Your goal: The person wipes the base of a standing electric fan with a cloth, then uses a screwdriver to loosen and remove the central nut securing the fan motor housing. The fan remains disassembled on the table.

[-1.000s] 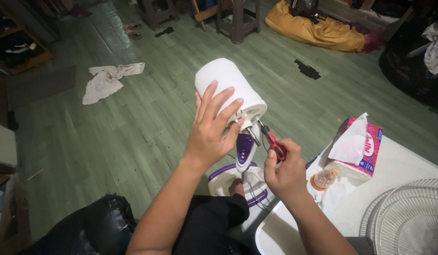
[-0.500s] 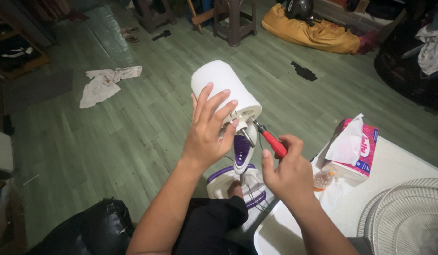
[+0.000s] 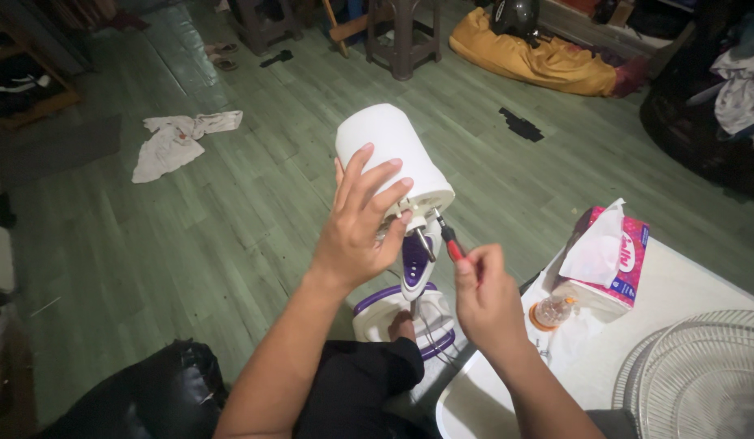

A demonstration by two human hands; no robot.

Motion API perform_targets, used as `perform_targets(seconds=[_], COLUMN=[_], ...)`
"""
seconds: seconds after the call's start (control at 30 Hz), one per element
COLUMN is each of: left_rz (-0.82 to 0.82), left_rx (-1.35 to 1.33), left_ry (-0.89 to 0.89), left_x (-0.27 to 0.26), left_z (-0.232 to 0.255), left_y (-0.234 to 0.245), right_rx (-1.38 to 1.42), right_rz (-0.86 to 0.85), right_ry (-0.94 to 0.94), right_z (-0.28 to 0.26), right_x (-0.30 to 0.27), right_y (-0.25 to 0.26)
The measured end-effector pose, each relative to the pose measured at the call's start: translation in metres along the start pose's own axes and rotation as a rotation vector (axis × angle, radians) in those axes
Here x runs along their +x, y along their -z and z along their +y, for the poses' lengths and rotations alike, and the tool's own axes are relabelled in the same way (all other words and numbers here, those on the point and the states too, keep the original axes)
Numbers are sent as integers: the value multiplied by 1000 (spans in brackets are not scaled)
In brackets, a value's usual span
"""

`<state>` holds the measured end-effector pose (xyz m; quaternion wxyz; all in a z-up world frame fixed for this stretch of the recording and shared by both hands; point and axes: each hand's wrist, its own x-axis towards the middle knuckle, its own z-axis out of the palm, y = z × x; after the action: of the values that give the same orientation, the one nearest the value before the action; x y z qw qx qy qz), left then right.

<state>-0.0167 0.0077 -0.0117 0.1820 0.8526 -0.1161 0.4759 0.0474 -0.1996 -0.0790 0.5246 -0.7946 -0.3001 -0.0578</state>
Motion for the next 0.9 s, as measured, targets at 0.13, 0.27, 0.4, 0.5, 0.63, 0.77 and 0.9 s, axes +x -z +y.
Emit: perform_targets(seconds=[0.13,0.27,0.4,0.5,0.63,0.77,0.9], left_rz=[-11,-7,6,24,23,40,48], left_rx=[0,-15,7,0,-42,-9,-39], left_ry=[-40,-31,14,64,57,43,59], left_x=[-4,-7,-11,-15,-17,-16,-27], left_z=[8,19,-5,-16,-17,-11,-14], left_y=[-1,-4,-11,-8,-4,-9,-18], right_rx=[10,205,166,211,225,153,101], right_rz=[31,114,219,256,219,153,26], right_ry=[-69,76,-5,-55,-87,52,176], right_z=[4,27,89,121,127,103,73], right_x=[2,7,24,11,-10,-7,-5], right_y=[-12,-31,-49,-49,-37,-18,-1])
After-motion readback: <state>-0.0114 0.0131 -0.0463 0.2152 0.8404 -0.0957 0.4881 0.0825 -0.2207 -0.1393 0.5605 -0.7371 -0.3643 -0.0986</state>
